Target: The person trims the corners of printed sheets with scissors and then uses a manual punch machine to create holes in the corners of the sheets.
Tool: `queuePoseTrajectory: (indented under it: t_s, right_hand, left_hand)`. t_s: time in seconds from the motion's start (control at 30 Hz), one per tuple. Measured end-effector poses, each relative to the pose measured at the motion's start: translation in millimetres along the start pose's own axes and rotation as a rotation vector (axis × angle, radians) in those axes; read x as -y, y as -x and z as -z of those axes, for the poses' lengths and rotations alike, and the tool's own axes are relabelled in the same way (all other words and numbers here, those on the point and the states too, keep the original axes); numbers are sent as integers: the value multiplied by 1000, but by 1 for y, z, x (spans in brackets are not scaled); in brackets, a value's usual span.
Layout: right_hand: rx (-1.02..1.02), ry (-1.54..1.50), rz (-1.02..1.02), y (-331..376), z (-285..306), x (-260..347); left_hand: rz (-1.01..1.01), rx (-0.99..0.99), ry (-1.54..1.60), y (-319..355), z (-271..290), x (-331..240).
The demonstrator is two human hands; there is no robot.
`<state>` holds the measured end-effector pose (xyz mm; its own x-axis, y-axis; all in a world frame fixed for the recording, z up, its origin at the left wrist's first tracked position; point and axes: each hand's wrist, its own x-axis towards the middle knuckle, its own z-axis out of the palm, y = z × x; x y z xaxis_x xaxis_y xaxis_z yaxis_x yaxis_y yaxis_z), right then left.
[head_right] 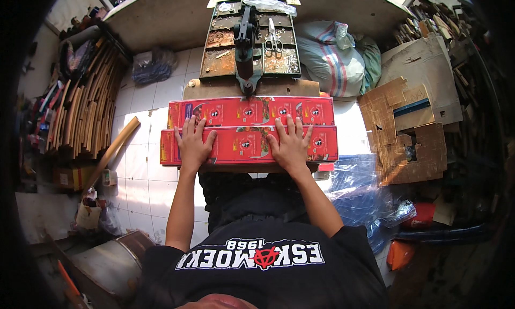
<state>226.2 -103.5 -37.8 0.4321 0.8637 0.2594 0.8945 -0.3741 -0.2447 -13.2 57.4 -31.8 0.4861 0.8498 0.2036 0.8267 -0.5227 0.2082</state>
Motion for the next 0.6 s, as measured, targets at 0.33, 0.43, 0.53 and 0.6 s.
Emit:
queuePoseTrajectory:
  t_s: [0.33, 0.43, 0.53, 0.6]
  right_hand:
    - [116, -149, -44, -24, 22, -3]
    - [92, -447, -193, -73, 34, -24]
    - [-54, -509, -192, -135, 23, -48]
    - [-75, -453, -186, -174, 19, -70]
  left_hand:
    - [21, 44, 13, -5, 8, -5]
    - [22, 54, 31, -8, 7, -6]
    - [35, 69, 26, -9, 9, -4]
    - [26, 77, 27, -14, 8, -9]
